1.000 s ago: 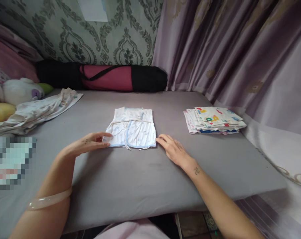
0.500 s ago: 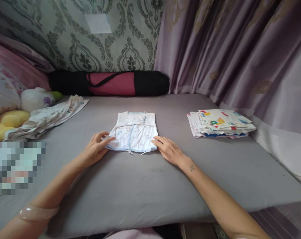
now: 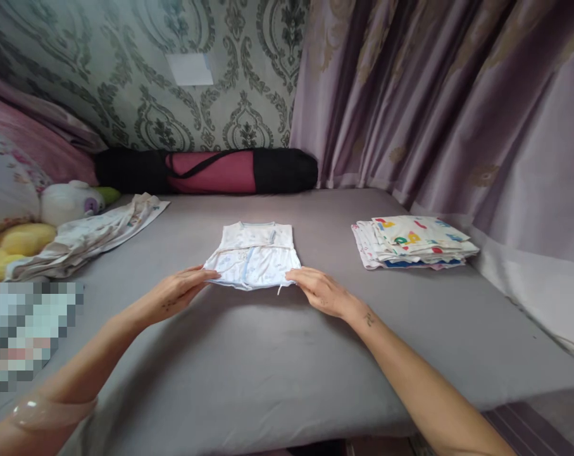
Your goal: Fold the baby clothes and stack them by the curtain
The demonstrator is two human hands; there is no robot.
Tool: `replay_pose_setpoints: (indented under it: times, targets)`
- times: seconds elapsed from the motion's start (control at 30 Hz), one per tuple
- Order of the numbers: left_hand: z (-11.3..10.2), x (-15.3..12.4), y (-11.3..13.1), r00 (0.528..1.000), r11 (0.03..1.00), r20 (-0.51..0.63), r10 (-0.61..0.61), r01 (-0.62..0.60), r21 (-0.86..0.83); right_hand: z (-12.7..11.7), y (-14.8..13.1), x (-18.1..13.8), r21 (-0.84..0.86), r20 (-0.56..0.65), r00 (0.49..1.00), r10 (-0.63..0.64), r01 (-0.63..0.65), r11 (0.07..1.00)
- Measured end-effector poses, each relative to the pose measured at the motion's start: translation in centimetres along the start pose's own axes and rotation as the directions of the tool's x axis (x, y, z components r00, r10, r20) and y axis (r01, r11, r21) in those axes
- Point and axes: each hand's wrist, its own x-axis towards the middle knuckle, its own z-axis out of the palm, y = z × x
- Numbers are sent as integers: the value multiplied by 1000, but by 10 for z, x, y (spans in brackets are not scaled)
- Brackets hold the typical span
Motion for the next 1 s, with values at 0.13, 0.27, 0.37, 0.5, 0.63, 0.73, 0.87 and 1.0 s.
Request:
replay_pose_setpoints:
  times: [0.13, 0.27, 0.37, 0.5, 0.63, 0.73, 0.87, 1.0]
  targets:
    - [-11, -11, 20, 995, 991, 72, -65, 73, -113, -10, -18, -12, -6, 43, 999, 7, -6, 1000]
    - [-5, -40, 40, 988, 969, 118, -98, 121, -215, -16, -44, -33, -15, 111, 994, 25, -23, 1000]
    - [5, -55, 45, 964, 930, 133, -229, 257, -262, -17, -57, -40, 12, 123, 988, 92, -94, 995]
    - [10, -41, 42, 923, 840, 69, -379, 375, -392, -12, -54, -25, 134, 34, 938, 346, -347, 928]
    - [10, -9, 42, 854, 754, -85, -513, 401, -521, -4, -38, 3, 289, -110, 867, 485, -439, 851]
    - [10, 15, 39, 798, 743, -189, -572, 407, -532, 1, -23, 28, 290, -274, 826, 492, -417, 862]
    - [15, 53, 16, 740, 762, -286, -609, 445, -472, 10, 3, 66, 202, -408, 752, 518, -478, 854]
    - [34, 87, -12, 687, 765, -339, -642, 549, -337, 27, 26, 93, 47, -329, 659, 676, -704, 709]
